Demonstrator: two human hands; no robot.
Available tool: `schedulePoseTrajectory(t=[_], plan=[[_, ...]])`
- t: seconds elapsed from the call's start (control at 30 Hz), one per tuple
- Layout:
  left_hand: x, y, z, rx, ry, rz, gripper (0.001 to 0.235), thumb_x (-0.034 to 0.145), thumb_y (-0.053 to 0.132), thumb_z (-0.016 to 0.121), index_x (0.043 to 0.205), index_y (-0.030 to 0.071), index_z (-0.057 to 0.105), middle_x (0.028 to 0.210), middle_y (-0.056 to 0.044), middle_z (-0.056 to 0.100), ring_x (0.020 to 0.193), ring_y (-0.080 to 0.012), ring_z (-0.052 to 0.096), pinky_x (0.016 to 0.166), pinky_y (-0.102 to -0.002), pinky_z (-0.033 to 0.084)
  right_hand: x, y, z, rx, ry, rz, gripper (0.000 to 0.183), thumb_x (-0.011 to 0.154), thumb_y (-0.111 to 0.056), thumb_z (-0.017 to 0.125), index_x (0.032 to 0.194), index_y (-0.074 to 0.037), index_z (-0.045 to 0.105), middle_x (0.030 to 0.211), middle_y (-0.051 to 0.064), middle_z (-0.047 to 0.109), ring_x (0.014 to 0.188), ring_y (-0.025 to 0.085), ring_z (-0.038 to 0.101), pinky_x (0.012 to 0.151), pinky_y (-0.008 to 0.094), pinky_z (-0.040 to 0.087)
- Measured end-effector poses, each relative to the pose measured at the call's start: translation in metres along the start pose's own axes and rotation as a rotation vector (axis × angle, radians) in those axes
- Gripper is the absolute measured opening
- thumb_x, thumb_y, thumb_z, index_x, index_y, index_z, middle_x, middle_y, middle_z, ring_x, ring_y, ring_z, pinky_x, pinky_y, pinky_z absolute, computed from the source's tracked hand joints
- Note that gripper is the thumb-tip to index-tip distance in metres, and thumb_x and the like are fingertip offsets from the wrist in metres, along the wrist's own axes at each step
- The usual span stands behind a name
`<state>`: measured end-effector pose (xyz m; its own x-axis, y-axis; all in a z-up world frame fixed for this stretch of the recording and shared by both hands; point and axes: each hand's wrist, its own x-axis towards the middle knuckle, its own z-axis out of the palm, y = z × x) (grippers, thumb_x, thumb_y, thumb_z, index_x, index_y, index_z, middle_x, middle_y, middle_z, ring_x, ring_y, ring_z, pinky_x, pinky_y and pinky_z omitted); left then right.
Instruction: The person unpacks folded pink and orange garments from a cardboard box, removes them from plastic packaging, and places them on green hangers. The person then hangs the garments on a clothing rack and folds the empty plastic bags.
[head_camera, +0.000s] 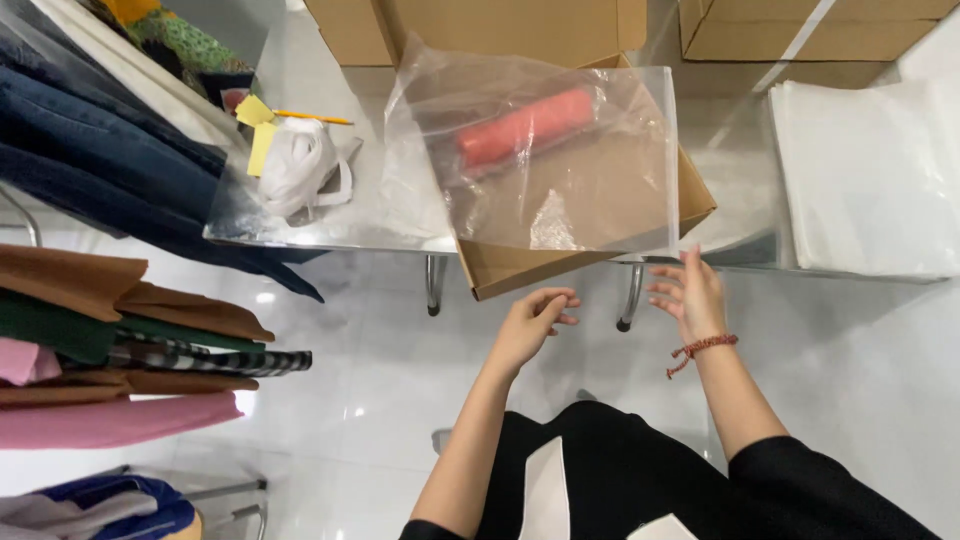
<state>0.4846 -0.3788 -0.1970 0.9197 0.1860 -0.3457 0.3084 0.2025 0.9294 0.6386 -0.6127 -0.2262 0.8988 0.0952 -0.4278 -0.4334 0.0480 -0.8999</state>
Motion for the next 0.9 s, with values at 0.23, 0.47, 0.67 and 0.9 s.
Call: schedulePoseTrajectory(t=[0.23,0.47,0.67,0.9], plan=[[0.046,-0.011,0.083,-0.158,0.053,-0.056,0.058,0.108,0.042,0.067,0.148,0.001,0.058,0.14,-0.023,0.069,0.124,-0.0298,0.072,0.094,-0.036,0.058,0.022,-0.019,-0.007,-0.105,-0.246,-0.019,0.023,0.113,-0.027,0.062,0.121,-0.007,0.071,0.083,0.008,0.076,0.074,0.018,0.077,0.067,0.026,0.062],[0.076,-0.006,0.098,-0.608,0.239,0.104,0.054,0.116,0.037,0.05,0.156,0.001,0.048,0.146,-0.023,0.065,0.131,-0.0358,0.066,0.105,-0.041,0.056,0.014,-0.02,-0.08,-0.194,-0.357,-0.042,0.027,0.112,-0.024,0.064,0.123,0.0,0.069,0.084,0.014,0.075,0.073,0.021,0.077,0.066,0.025,0.06],[0.023,0.007,0.044,-0.709,0.517,0.168,0.051,0.117,0.033,0.042,0.151,-0.005,0.046,0.146,-0.027,0.064,0.135,-0.0382,0.064,0.111,-0.044,0.053,0.048,-0.005,-0.144,-0.322,-0.31,-0.056,0.026,0.117,-0.025,0.059,0.124,-0.001,0.067,0.089,0.014,0.075,0.08,0.023,0.077,0.069,0.026,0.057],[-0.016,-0.053,-0.03,-0.786,0.863,0.177,0.057,0.111,0.037,0.059,0.145,-0.008,0.053,0.137,-0.027,0.068,0.122,-0.0399,0.071,0.105,-0.05,0.061,0.072,0.034,-0.135,-0.415,-0.36,-0.01,0.032,0.118,-0.025,0.058,0.127,0.006,0.065,0.1,0.025,0.076,0.088,0.032,0.077,0.069,0.029,0.057]])
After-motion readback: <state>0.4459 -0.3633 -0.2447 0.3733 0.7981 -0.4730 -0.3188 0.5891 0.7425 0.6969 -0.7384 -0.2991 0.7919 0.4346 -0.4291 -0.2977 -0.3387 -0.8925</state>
